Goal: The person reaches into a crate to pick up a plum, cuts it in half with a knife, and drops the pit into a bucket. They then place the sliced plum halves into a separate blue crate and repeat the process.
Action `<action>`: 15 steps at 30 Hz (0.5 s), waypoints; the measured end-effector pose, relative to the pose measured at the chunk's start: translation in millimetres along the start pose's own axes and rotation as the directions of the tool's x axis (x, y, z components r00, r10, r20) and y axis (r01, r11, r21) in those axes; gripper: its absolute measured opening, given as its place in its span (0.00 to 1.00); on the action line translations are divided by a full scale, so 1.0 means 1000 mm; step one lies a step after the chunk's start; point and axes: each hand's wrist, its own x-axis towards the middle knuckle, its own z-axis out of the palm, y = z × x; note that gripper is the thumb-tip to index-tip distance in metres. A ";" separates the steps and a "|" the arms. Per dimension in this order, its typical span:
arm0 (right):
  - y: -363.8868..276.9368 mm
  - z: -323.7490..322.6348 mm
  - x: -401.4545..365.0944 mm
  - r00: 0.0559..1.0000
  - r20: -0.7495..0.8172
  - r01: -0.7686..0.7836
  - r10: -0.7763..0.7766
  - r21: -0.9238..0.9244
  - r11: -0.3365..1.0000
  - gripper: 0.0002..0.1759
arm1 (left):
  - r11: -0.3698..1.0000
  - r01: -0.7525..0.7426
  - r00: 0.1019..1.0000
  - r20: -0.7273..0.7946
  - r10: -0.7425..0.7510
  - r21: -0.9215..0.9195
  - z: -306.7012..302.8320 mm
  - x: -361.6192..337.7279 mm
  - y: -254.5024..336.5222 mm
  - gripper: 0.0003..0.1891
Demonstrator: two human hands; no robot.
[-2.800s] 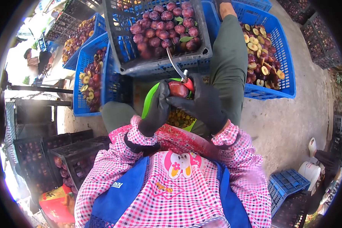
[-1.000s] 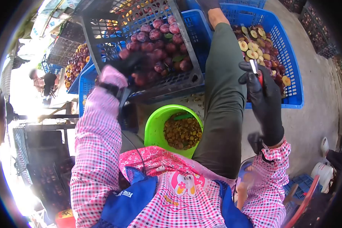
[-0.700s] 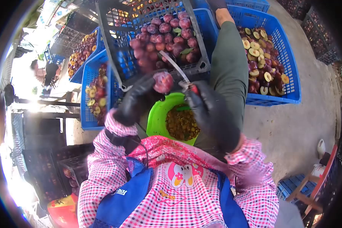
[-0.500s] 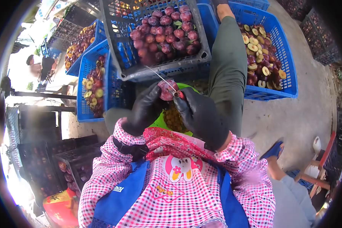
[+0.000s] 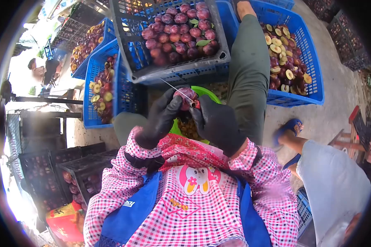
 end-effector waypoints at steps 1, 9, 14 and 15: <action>0.001 0.001 0.000 1.000 -0.013 0.004 -0.004 -0.034 0.999 0.15 | 1.000 0.004 1.000 0.003 -0.004 0.000 0.001 0.000 0.001 0.27; 0.009 -0.014 0.006 0.953 0.284 -0.283 0.107 0.701 0.654 0.13 | 0.956 -0.057 0.998 0.006 0.061 -0.287 -0.006 0.024 -0.022 0.23; -0.001 -0.009 0.001 0.954 0.143 -0.296 0.264 0.299 0.907 0.13 | 0.957 -0.018 0.998 -0.070 -0.003 -0.289 -0.017 0.022 -0.029 0.26; -0.003 -0.007 0.000 0.953 0.145 -0.298 0.265 0.299 0.907 0.13 | 0.966 -0.013 0.998 -0.056 -0.001 -0.258 -0.019 0.022 -0.029 0.26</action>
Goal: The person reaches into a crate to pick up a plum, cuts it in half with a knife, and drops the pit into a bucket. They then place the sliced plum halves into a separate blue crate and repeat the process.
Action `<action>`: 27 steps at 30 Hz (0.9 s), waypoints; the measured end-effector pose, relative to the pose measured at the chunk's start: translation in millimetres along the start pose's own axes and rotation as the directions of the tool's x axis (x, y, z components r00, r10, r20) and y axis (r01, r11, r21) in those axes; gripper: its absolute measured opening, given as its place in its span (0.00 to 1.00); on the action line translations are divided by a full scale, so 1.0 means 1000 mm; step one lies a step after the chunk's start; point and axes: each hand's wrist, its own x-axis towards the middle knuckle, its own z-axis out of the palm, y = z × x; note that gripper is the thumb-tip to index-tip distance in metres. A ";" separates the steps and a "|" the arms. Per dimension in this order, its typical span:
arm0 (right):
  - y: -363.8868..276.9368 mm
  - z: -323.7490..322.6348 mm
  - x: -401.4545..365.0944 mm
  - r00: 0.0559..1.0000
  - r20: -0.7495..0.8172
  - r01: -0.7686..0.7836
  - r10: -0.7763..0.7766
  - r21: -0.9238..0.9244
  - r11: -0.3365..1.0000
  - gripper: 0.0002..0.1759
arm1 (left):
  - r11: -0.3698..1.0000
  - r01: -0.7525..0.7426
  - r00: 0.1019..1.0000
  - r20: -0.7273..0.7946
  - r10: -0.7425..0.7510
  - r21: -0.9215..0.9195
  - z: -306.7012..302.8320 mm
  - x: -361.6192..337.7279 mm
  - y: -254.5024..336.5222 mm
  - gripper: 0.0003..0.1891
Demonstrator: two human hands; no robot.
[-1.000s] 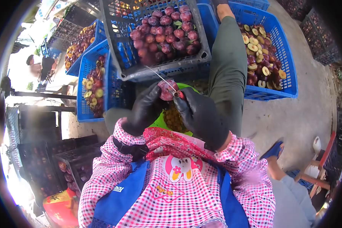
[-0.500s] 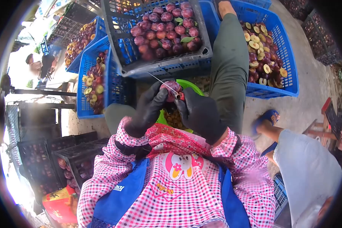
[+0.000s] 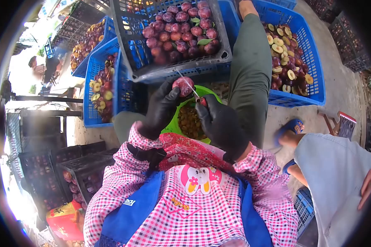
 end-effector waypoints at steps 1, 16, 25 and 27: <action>-0.001 0.003 -0.002 1.000 -0.013 0.022 -0.023 -0.070 0.997 0.13 | 1.000 0.001 1.000 0.001 -0.001 -0.001 -0.001 -0.001 0.000 0.26; 0.006 0.020 -0.001 0.999 0.001 0.036 -0.036 -0.117 0.992 0.13 | 0.997 -0.001 0.999 -0.050 -0.003 -0.073 0.005 -0.006 0.002 0.24; 0.008 0.022 0.005 0.999 0.008 0.050 -0.049 -0.078 0.996 0.13 | 0.989 -0.023 0.997 -0.071 0.034 0.148 0.011 -0.006 0.006 0.24; 0.009 0.021 0.002 0.999 0.021 0.049 -0.048 -0.064 0.997 0.13 | 0.983 0.014 0.998 -0.063 -0.002 0.181 0.010 -0.005 0.008 0.23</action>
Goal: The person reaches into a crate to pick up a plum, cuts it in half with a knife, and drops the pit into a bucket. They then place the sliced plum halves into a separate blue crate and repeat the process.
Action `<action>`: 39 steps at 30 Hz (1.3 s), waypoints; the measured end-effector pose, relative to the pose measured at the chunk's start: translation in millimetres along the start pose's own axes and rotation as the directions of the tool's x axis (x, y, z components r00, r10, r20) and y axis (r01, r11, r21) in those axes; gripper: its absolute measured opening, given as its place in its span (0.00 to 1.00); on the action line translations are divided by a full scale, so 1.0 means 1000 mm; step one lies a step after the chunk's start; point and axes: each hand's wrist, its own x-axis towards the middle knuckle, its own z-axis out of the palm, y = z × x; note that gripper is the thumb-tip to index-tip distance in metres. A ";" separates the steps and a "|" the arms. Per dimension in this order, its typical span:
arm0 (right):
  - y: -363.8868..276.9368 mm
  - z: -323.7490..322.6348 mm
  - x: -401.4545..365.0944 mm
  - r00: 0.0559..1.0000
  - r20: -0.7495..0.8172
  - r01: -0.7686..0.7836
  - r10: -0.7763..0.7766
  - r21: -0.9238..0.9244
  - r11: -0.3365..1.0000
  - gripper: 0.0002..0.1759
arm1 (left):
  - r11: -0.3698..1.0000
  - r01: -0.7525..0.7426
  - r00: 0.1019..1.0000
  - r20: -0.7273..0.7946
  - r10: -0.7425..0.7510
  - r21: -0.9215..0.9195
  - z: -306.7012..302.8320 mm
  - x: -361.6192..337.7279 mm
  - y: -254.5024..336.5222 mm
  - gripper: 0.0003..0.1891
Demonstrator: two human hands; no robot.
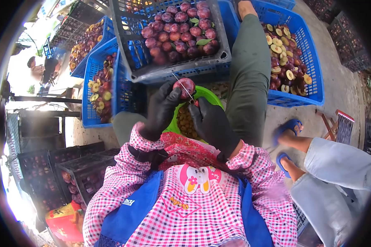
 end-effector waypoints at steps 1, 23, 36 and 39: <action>0.001 0.000 -0.002 1.000 -0.002 -0.022 0.022 0.001 1.000 0.13 | 1.000 0.002 1.000 0.001 -0.002 -0.001 -0.001 0.001 0.001 0.23; 0.014 0.015 -0.002 0.981 -0.167 0.087 -0.095 -0.056 0.995 0.11 | 0.963 -0.002 0.996 0.083 0.025 -0.269 0.014 0.008 0.000 0.21; 0.011 0.012 -0.006 0.993 -0.116 0.016 -0.028 -0.111 0.994 0.12 | 0.974 -0.195 0.981 0.012 0.195 0.116 0.007 0.005 -0.012 0.22; 0.007 0.008 -0.003 0.992 -0.018 -0.118 0.125 0.239 0.964 0.12 | 0.681 -0.489 0.858 0.159 0.489 0.544 -0.002 0.010 -0.014 0.22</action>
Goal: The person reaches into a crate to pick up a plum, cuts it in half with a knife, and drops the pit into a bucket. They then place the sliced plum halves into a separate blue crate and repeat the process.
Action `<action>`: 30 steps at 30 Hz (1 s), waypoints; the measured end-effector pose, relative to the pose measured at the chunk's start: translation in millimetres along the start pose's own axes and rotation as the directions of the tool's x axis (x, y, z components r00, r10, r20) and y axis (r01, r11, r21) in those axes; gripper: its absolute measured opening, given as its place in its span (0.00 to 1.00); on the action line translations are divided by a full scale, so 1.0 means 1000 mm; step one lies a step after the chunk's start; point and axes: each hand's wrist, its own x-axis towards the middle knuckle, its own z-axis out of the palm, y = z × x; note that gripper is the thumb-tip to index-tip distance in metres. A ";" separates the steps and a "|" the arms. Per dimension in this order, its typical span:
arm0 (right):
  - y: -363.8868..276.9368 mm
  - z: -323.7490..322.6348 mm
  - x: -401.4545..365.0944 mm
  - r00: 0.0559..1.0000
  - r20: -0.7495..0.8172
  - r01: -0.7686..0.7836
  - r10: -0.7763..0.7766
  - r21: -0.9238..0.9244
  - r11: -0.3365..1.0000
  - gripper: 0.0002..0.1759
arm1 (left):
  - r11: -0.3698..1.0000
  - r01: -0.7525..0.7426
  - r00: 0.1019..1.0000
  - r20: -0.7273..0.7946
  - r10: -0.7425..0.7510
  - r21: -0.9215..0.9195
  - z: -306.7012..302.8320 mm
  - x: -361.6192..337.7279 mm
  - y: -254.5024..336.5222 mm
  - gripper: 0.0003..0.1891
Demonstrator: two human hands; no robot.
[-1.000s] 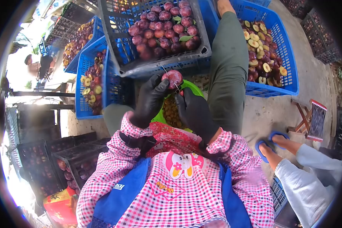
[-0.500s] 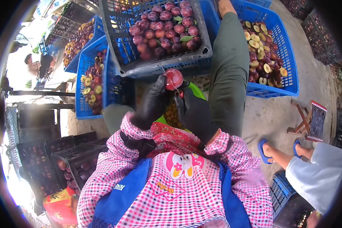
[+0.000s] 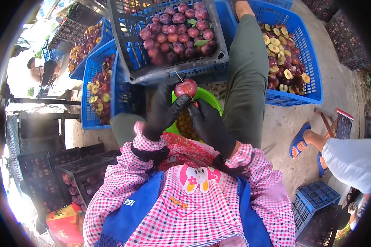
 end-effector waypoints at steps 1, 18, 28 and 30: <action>0.001 -0.001 0.003 0.984 0.069 -0.173 0.164 0.161 0.972 0.12 | 1.000 0.000 1.000 0.000 0.000 0.000 0.000 0.001 -0.002 0.22; -0.013 -0.023 0.025 0.988 -0.052 0.128 -0.143 -0.218 0.967 0.35 | 0.491 0.556 0.796 0.260 -0.546 -0.670 0.023 -0.011 0.018 0.17; -0.025 -0.051 0.031 0.719 0.554 0.644 -0.419 -0.305 0.702 0.23 | 0.550 0.518 0.795 0.606 -0.027 -0.655 0.022 -0.036 -0.004 0.17; 0.021 -0.043 0.033 0.887 0.170 0.417 -0.429 0.100 0.903 0.21 | -0.232 0.808 0.570 0.818 0.078 -0.541 0.019 -0.026 0.000 0.29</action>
